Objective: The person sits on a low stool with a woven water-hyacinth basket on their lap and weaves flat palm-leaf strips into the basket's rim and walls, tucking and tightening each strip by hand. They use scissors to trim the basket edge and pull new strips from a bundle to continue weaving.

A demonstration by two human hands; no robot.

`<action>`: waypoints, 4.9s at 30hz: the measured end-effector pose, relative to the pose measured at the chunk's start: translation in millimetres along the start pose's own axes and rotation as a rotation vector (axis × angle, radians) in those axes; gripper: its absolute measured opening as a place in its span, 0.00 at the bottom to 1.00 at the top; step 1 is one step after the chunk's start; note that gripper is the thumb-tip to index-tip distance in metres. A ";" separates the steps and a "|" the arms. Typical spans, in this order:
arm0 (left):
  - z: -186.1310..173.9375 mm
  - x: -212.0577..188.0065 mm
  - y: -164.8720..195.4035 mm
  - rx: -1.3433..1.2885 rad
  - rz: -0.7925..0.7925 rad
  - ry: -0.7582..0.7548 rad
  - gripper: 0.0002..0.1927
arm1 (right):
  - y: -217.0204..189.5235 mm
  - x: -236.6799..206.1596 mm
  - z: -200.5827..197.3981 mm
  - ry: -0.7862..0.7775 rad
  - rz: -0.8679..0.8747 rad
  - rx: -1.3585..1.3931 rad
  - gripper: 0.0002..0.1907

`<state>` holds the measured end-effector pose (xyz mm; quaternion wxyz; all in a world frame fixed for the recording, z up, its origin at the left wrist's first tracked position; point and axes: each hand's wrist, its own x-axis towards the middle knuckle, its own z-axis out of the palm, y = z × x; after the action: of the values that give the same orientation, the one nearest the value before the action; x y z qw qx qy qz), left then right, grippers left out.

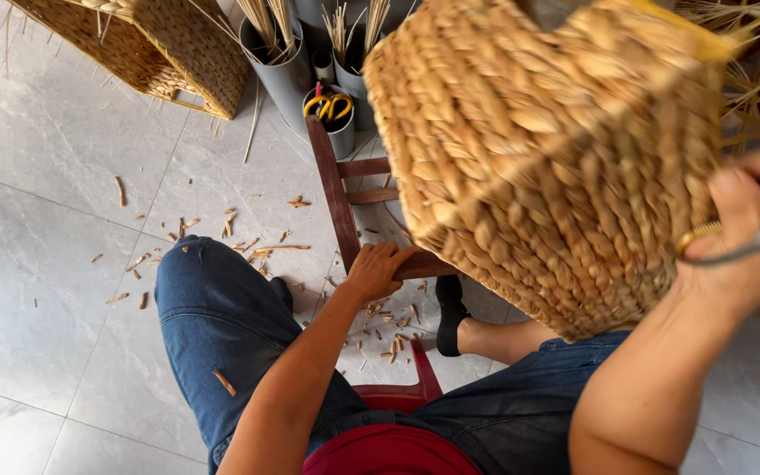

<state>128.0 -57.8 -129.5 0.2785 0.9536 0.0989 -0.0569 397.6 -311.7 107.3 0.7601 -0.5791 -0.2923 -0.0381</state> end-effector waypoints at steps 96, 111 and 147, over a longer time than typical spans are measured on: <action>-109.4 118.7 98.2 -1.189 0.166 0.455 0.38 | 143.7 -6.1 51.2 0.115 0.733 -0.019 0.38; -59.1 198.7 120.9 -1.003 0.312 0.038 0.60 | 159.3 15.6 51.3 -0.048 0.690 0.026 0.19; -55.7 130.0 108.7 -0.227 -0.189 -0.237 0.11 | 44.7 -26.3 146.2 -1.810 0.210 -2.064 0.12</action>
<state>281.5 -96.8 -47.5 0.3875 0.8891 0.1603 -0.1835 335.1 -172.5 79.2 -0.4651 -0.7172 -0.4752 0.2083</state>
